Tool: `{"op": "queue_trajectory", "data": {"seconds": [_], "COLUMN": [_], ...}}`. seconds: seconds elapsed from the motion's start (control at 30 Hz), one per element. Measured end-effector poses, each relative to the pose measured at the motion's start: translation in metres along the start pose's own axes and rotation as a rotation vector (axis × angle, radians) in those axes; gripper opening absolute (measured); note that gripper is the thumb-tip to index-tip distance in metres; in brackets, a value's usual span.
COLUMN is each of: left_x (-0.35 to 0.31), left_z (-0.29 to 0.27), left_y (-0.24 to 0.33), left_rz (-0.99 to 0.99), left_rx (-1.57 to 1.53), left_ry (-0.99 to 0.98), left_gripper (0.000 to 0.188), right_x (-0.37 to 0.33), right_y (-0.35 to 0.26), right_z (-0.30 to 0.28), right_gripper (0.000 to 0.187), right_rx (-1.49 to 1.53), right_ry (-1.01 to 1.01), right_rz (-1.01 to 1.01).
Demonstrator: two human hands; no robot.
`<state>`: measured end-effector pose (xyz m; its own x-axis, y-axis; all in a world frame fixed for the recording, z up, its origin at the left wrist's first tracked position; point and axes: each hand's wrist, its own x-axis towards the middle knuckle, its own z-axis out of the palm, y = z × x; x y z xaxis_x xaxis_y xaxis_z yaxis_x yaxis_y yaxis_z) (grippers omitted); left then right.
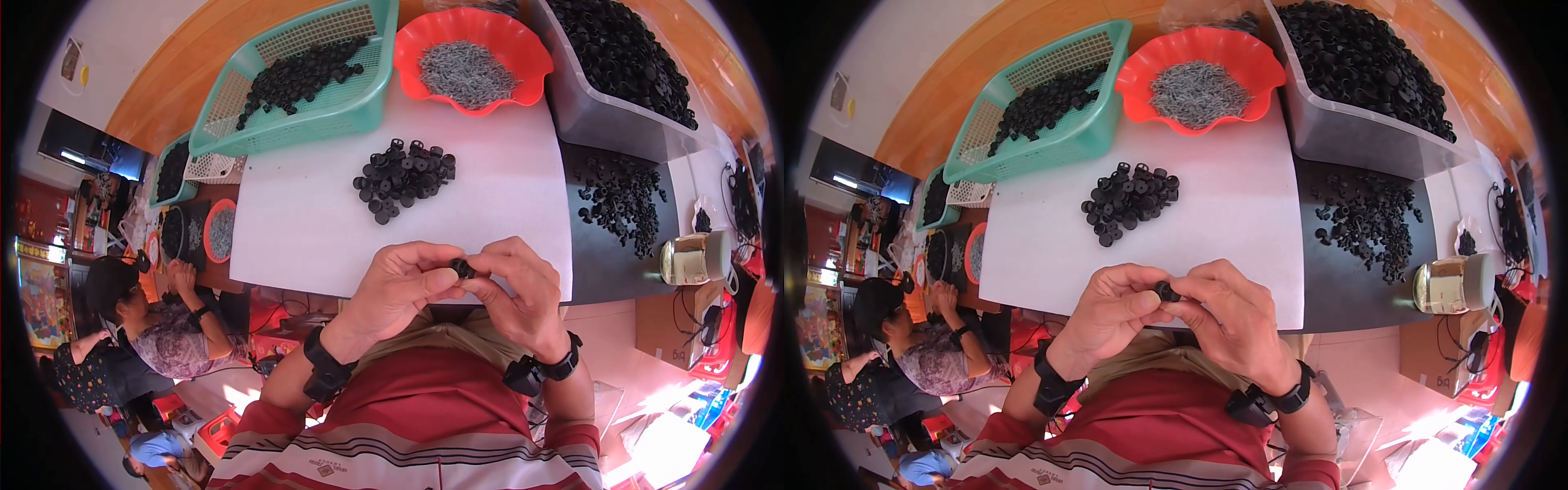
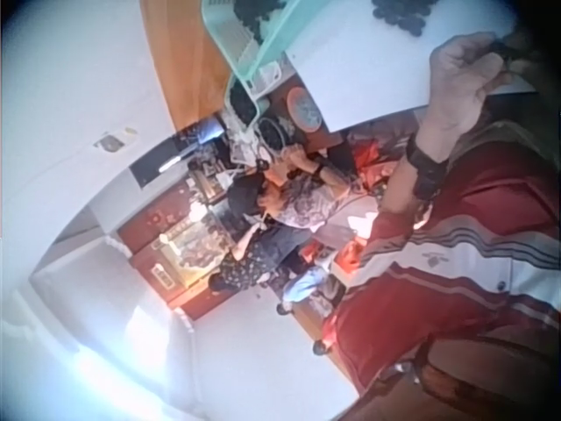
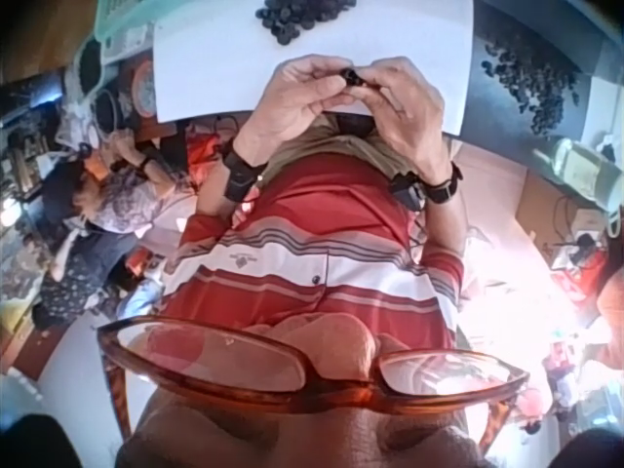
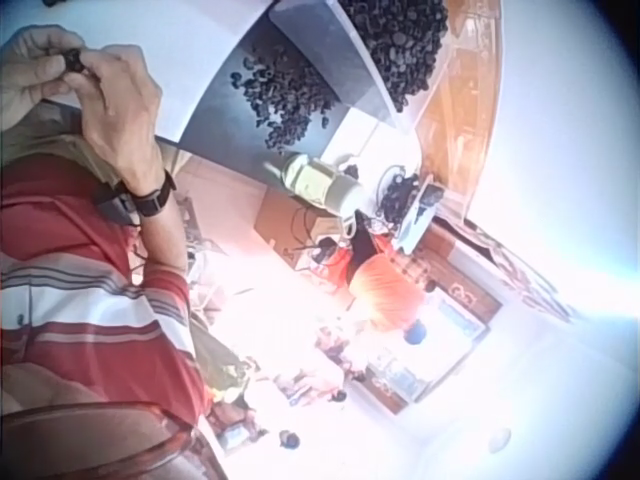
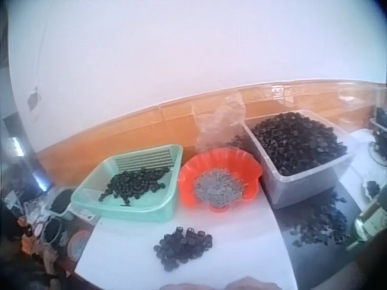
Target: Assembling small black plastic toggles or cord locks by inserting small silver pins or springs.
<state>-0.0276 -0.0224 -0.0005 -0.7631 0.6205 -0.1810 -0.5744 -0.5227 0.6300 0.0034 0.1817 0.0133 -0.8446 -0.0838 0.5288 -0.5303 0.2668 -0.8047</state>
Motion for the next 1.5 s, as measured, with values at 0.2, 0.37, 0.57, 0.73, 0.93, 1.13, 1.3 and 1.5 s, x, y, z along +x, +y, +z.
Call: {"op": "queue_trajectory", "data": {"seconds": [0.2,0.37,0.57,0.73,0.93,1.13,1.3,1.5], "left_x": [-0.001,-0.002,-0.004,-0.003,-0.004,-0.004,-0.003,-0.002], "left_z": [0.006,0.007,0.007,0.013,0.012,0.01,0.011,0.01], "left_y": [-0.002,-0.003,-0.005,-0.004,-0.006,-0.008,-0.01,-0.011], "left_rz": [0.026,0.053,0.07,0.066,0.049,0.035,0.026,0.035], "left_rx": [0.059,0.117,0.157,0.137,0.155,0.12,0.101,0.09], "left_ry": [0.027,0.032,0.042,0.049,0.077,0.066,0.064,0.047], "left_gripper": [0.029,0.029,0.029,0.026,0.026,0.025,0.025,0.025], "right_x": [-0.003,-0.005,-0.006,-0.009,-0.01,-0.011,-0.011,-0.012], "right_y": [0.001,0.001,0.0,0.003,0.002,0.002,0.002,0.004], "right_z": [0.0,0.001,0.0,0.0,0.0,-0.001,-0.002,-0.002], "right_gripper": [0.027,0.028,0.03,0.033,0.034,0.031,0.03,0.03], "right_rx": [-0.006,0.001,-0.006,0.016,0.022,0.018,0.023,0.017], "right_ry": [0.015,0.041,0.044,0.062,0.056,0.056,0.057,0.059], "right_rz": [-0.021,-0.029,-0.045,-0.083,-0.079,-0.064,-0.059,-0.058]}}
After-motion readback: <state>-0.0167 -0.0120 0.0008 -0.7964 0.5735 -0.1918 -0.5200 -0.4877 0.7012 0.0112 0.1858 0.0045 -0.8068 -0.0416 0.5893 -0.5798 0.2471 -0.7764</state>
